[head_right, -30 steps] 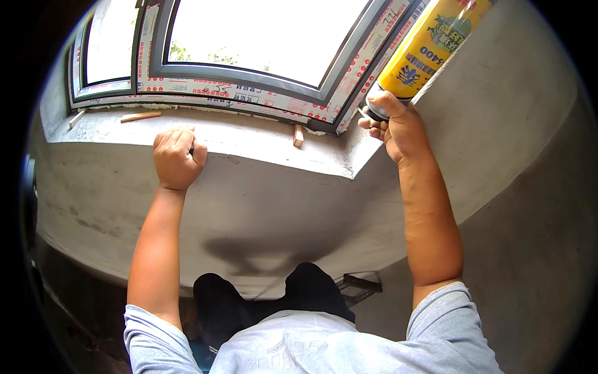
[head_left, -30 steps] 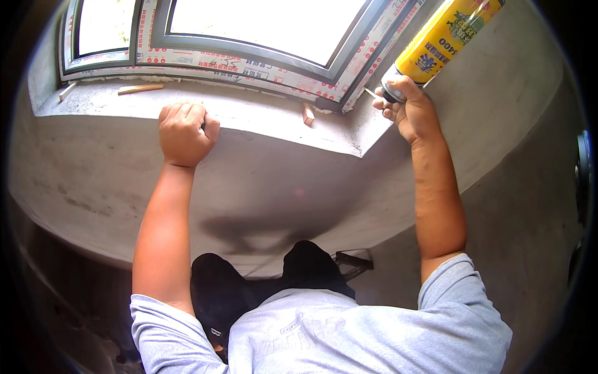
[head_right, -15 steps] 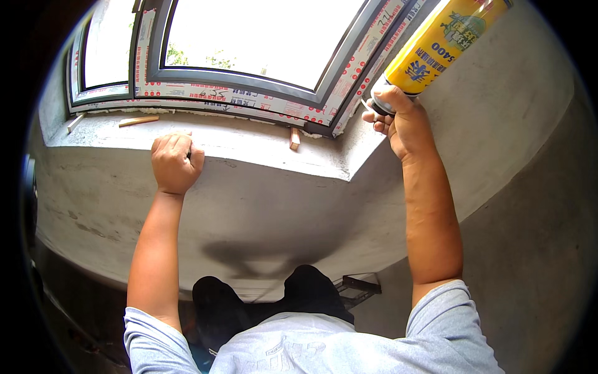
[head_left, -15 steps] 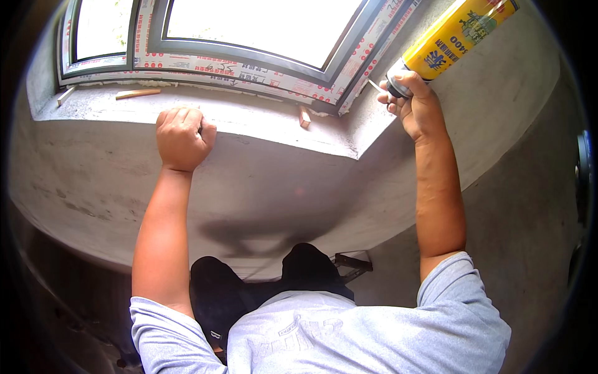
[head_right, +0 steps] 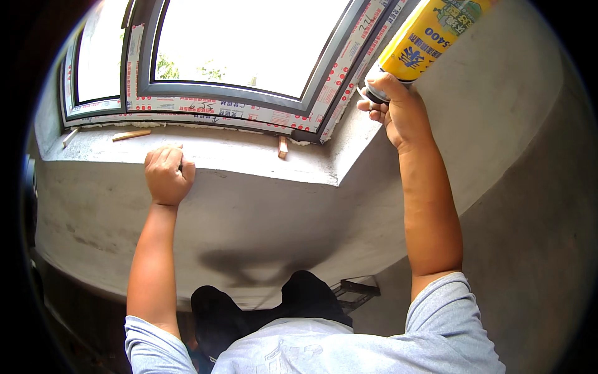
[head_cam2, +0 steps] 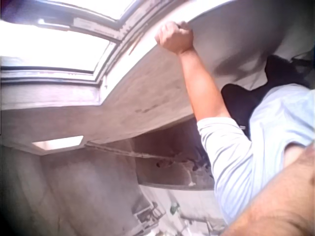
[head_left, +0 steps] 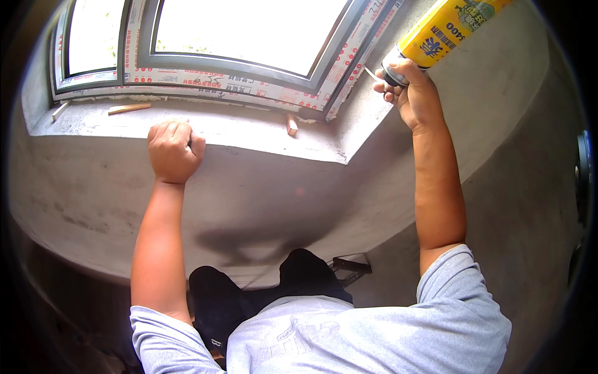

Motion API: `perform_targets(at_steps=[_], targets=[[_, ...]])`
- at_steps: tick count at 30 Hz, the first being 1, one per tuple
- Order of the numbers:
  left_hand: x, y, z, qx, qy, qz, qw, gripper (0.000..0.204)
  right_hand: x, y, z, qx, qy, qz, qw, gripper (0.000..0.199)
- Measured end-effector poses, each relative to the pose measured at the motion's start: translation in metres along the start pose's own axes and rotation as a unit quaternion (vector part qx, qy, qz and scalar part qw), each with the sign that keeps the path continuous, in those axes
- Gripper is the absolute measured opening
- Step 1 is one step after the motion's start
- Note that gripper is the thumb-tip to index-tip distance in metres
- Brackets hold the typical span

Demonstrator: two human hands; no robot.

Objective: The person secures a window frame using a hammer and then applies expanding foam sealant around the perimeter of the window frame. The person uses a hammer to tap the frame into place and then uses a foam canister to fill gaps between the frame and wall.

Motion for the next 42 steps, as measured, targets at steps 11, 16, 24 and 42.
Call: perform_targets(at_steps=[11, 16, 24, 42], targets=[[0.000, 0.000, 0.000, -0.004, 0.004, -0.012, 1.000, 0.018, 0.007, -0.006, 0.032, -0.019, -0.027, -0.011, 0.999, 0.041], [-0.002, 0.002, 0.001, -0.002, 0.000, 0.004, 1.000, 0.020, 0.015, -0.011, 0.051, -0.043, -0.036, -0.013, 0.998, 0.040], [0.000, 0.000, 0.000, -0.004, 0.001, -0.001, 1.000, 0.018, 0.029, -0.015, 0.078, -0.077, -0.066, -0.032, 0.994, 0.043], [0.003, -0.002, -0.002, -0.005, 0.002, -0.001, 1.000, 0.020, 0.055, -0.029, 0.146, -0.123, -0.092, -0.043, 0.987, 0.049]])
Point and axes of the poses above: each hand's wrist, its own x-axis towards the middle knuckle, its own y-axis out of the palm, z = x × y, the point moved 4 cm from there along x, towards the middle knuckle, and after that the axes turned 9 degrees about y, right-handed, at the moved point
